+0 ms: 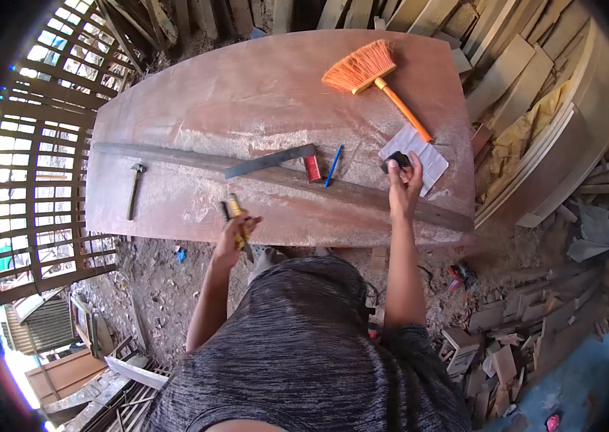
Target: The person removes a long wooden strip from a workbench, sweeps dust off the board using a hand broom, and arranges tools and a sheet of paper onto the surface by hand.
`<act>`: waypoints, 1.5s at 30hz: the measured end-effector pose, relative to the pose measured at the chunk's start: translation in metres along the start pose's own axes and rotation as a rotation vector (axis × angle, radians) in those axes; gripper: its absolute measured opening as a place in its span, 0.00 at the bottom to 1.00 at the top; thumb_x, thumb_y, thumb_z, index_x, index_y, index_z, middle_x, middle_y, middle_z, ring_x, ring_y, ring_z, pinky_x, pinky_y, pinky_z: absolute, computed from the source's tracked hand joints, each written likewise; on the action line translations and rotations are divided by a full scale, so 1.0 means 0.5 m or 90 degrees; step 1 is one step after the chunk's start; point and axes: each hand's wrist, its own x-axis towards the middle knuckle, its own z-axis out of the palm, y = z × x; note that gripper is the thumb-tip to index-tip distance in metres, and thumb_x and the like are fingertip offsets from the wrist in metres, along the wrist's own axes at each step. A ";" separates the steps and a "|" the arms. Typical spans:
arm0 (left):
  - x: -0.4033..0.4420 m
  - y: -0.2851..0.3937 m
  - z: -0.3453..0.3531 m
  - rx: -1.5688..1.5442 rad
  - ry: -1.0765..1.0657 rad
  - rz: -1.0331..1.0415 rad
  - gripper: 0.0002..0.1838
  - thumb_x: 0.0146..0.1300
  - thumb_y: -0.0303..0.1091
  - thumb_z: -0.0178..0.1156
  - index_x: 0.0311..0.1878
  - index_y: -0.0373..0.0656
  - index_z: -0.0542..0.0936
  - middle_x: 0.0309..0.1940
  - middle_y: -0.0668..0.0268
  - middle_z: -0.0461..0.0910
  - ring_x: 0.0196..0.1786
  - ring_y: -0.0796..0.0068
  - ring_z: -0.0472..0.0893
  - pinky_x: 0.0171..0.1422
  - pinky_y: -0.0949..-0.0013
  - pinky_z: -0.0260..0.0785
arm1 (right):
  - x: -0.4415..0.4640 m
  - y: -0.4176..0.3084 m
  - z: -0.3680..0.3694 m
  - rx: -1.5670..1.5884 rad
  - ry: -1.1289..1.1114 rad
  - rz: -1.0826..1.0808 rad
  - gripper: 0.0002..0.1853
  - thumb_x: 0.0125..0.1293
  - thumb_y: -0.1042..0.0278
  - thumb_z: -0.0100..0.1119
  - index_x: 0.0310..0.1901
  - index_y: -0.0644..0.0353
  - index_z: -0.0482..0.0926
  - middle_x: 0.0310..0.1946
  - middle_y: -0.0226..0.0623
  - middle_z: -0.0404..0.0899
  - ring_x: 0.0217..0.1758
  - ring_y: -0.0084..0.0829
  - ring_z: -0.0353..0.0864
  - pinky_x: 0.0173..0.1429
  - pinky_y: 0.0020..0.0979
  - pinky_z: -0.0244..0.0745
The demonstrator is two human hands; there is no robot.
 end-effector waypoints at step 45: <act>-0.107 0.011 -0.012 -0.428 0.035 0.118 0.27 0.59 0.35 0.64 0.62 0.45 0.71 0.47 0.59 0.79 0.52 0.63 0.80 0.47 0.59 0.77 | 0.048 0.189 0.383 -0.765 -0.323 -0.190 0.32 0.47 0.43 0.71 0.39 0.70 0.78 0.38 0.58 0.83 0.45 0.55 0.84 0.52 0.47 0.78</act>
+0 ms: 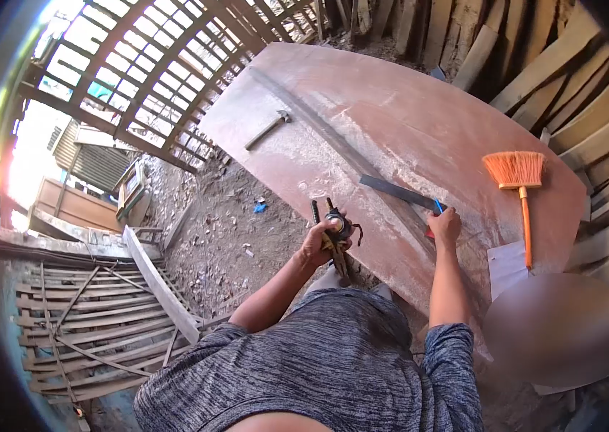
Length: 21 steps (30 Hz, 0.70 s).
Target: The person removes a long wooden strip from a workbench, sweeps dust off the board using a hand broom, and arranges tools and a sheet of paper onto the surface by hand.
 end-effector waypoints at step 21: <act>0.080 -0.074 0.067 0.010 -0.266 -0.074 0.33 0.45 0.30 0.63 0.60 0.42 0.71 0.67 0.57 0.68 0.60 0.62 0.77 0.63 0.59 0.72 | -0.286 -0.134 -0.103 0.739 -0.432 0.168 0.25 0.59 0.43 0.68 0.26 0.61 0.83 0.19 0.31 0.79 0.20 0.21 0.73 0.24 0.27 0.61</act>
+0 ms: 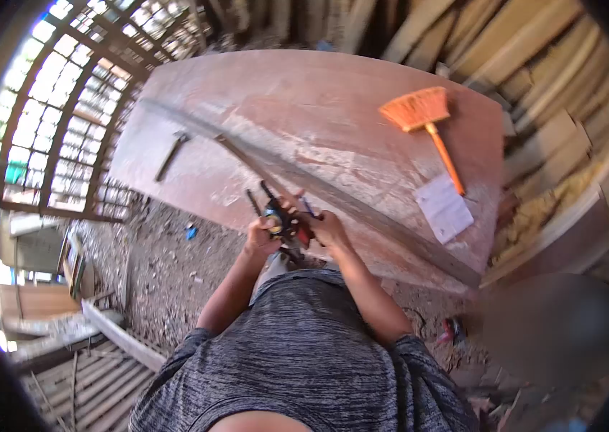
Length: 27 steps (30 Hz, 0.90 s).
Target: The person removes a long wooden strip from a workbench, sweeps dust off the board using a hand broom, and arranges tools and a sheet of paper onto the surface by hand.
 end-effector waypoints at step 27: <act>0.013 -0.086 0.090 0.025 -0.021 0.009 0.33 0.42 0.45 0.64 0.56 0.45 0.73 0.52 0.58 0.76 0.55 0.54 0.77 0.60 0.50 0.72 | -0.132 -0.070 -0.030 -0.046 0.264 -0.397 0.12 0.61 0.77 0.61 0.47 0.63 0.79 0.34 0.36 0.84 0.38 0.28 0.84 0.44 0.29 0.78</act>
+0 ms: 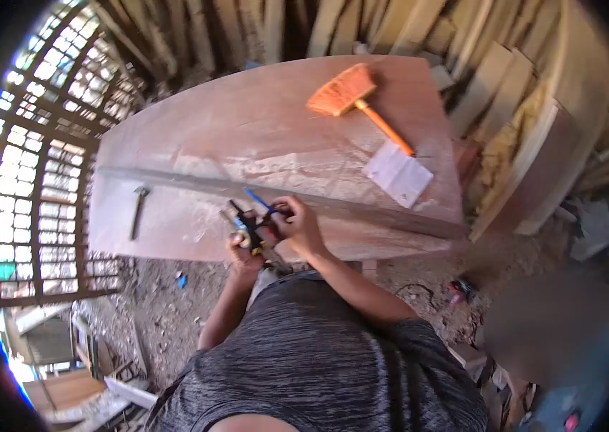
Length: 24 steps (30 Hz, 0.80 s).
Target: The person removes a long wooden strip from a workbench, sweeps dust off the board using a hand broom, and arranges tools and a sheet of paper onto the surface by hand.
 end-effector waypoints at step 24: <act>-0.024 0.026 0.014 -0.123 -0.021 -0.006 0.28 0.44 0.43 0.68 0.53 0.51 0.78 0.58 0.59 0.68 0.50 0.58 0.79 0.60 0.46 0.72 | 0.175 0.270 -0.659 -0.701 0.413 0.119 0.20 0.56 0.59 0.68 0.47 0.61 0.82 0.41 0.48 0.85 0.48 0.46 0.84 0.51 0.40 0.79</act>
